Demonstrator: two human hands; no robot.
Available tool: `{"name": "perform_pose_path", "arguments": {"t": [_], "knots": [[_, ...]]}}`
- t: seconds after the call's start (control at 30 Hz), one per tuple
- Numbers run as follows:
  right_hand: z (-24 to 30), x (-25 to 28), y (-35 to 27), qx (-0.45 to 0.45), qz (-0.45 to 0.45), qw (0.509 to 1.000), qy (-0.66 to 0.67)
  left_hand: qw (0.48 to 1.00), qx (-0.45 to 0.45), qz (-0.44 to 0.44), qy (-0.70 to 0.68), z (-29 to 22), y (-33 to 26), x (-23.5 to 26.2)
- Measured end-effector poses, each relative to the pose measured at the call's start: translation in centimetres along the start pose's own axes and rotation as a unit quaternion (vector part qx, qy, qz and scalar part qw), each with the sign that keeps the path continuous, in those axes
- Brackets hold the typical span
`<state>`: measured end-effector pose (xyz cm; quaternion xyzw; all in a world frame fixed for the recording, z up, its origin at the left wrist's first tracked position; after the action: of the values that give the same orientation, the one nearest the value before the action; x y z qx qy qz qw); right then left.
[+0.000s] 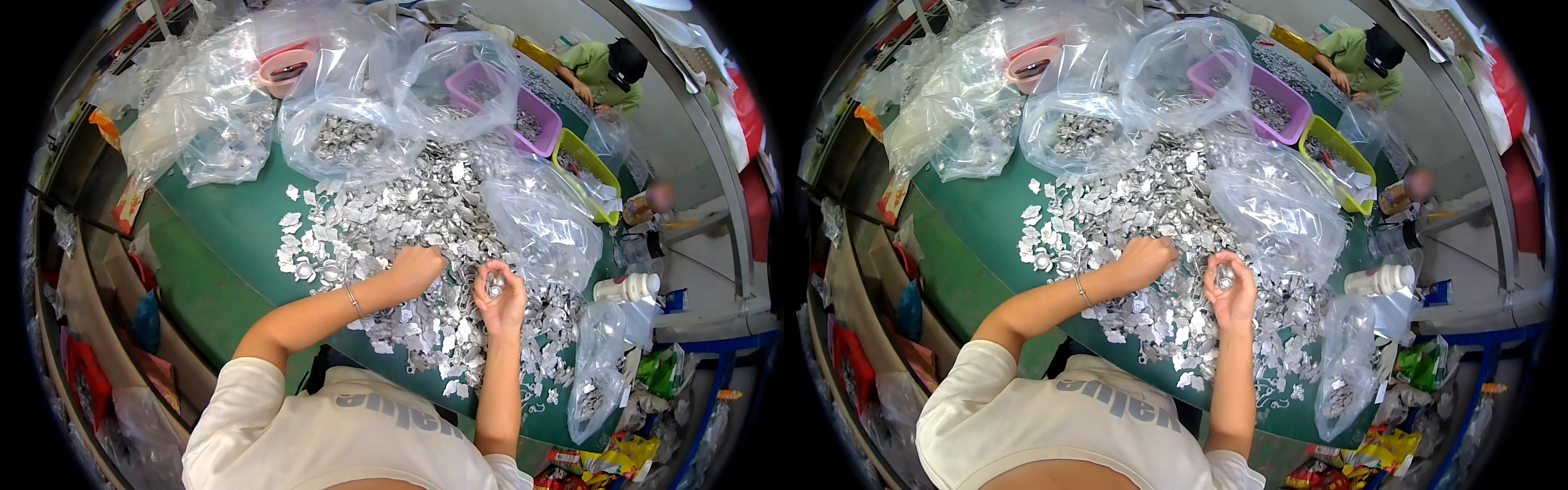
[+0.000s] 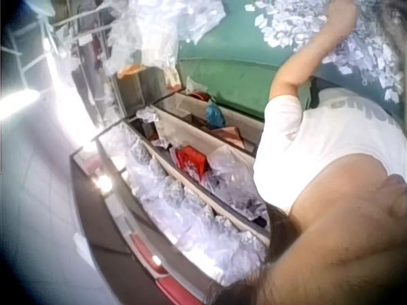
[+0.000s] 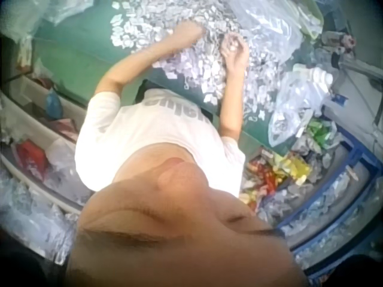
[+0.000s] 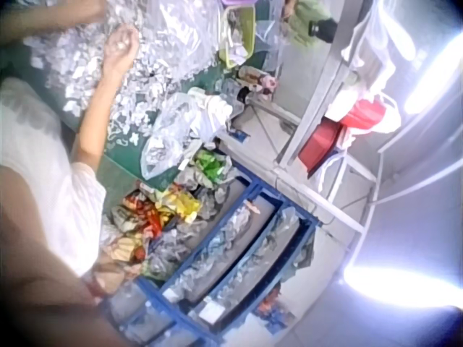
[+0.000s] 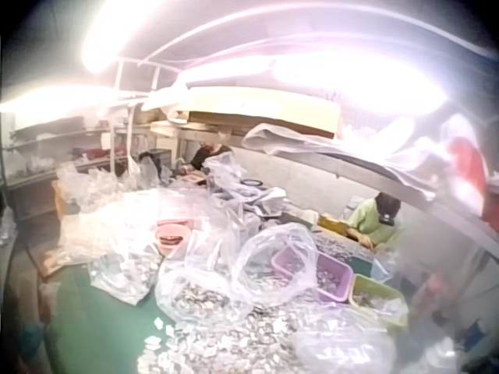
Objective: The person sorts through silver metal components on a workbench by hand, picking them up from a large pile and moving them into different groups.
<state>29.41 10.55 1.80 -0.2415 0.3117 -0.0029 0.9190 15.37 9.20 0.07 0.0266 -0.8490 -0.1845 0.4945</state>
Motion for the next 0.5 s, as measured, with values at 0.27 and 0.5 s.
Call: {"name": "perform_pose_path", "arguments": {"t": [0.27, 0.5], "knots": [[-1.3, -2.5, -0.5, 0.33, -0.01, 0.65, -0.685, 0.998, -0.056, -0.013, 0.009, 0.0, 0.4, -0.1], [-3.0, -3.6, -0.4, 0.445, -0.005, 0.498, -0.745, 0.952, 0.153, -0.084, -0.253, 4.4, 0.4, 1.9]]}}
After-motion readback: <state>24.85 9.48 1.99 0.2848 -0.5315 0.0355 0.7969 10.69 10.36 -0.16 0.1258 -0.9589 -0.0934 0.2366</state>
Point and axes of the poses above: each hand's wrist, its own y-axis towards the middle knuckle, its own x-axis out of the back of the hand, z = x × y, the point moved 7 cm from there along y, towards the middle knuckle, and after that the axes turned 13 degrees about -z, right-handed, at the moved point
